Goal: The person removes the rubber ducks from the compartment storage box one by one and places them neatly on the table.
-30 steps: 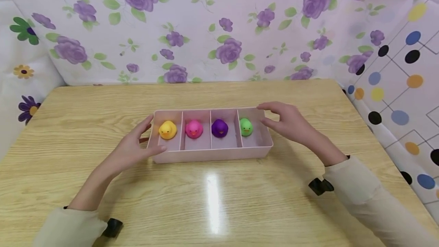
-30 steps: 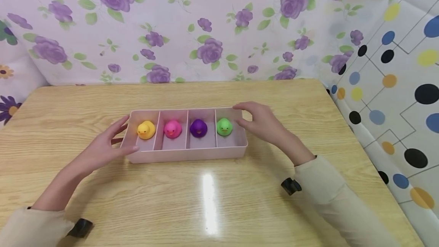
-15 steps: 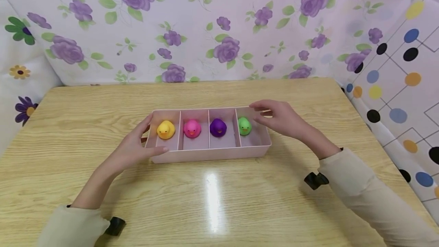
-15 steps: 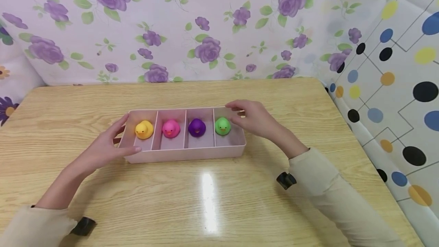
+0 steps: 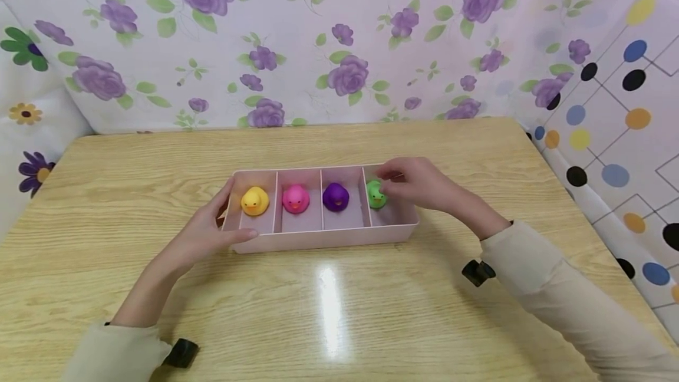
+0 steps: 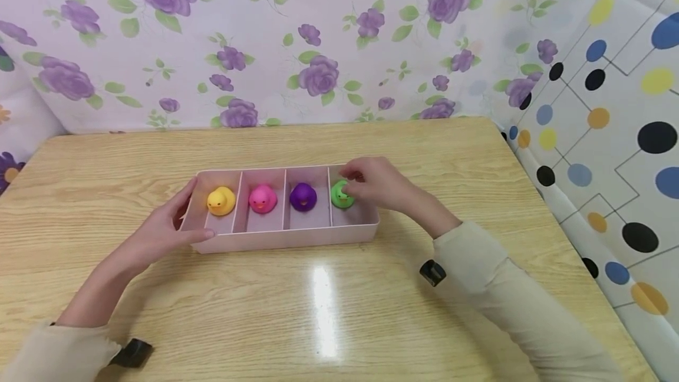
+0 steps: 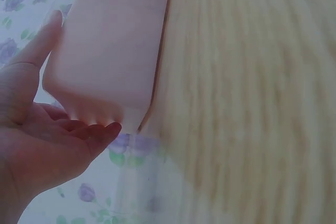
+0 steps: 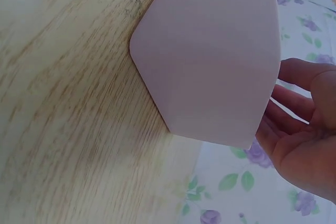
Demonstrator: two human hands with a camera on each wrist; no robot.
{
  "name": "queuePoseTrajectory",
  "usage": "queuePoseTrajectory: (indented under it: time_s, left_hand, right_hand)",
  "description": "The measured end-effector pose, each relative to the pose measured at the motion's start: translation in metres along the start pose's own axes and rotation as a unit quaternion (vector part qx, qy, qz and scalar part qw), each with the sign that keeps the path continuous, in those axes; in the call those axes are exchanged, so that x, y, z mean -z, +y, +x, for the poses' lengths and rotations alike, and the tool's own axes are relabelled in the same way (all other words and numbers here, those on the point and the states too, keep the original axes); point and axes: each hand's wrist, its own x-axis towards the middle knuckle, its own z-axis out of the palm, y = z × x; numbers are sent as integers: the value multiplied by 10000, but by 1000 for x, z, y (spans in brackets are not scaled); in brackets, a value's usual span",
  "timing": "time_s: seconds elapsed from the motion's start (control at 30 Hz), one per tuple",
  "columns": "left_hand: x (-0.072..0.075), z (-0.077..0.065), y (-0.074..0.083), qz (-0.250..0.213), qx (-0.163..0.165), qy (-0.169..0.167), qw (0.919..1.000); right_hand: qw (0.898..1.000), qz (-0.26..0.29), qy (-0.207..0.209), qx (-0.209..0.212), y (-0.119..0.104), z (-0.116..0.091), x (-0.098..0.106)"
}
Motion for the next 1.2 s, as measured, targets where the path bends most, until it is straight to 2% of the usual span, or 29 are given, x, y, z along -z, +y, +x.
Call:
queuePoseTrajectory:
  time_s: [0.17, 0.53, 0.77, 1.0, 1.2]
  left_hand:
    - [3, -3, -3, -60, -9, 54, 10000]
    - [3, -7, -5, -158, -22, 147, 9998]
    - [2, -6, -5, -109, -53, 154, 9998]
    - [-2, -3, -5, -154, -38, 187, 9997]
    - [-2, -1, -6, -116, -98, 206, 9997]
  right_hand:
    - [9991, -318, -266, 134, -4, 10, -3]
    - [9958, -308, -768, 391, -7, 22, -7]
    - [9952, -332, -794, 457, -6, 24, -8]
    - [9914, -833, -720, 715, -1, 23, -12]
    - [9900, -935, -560, 893, 0, 23, -16]
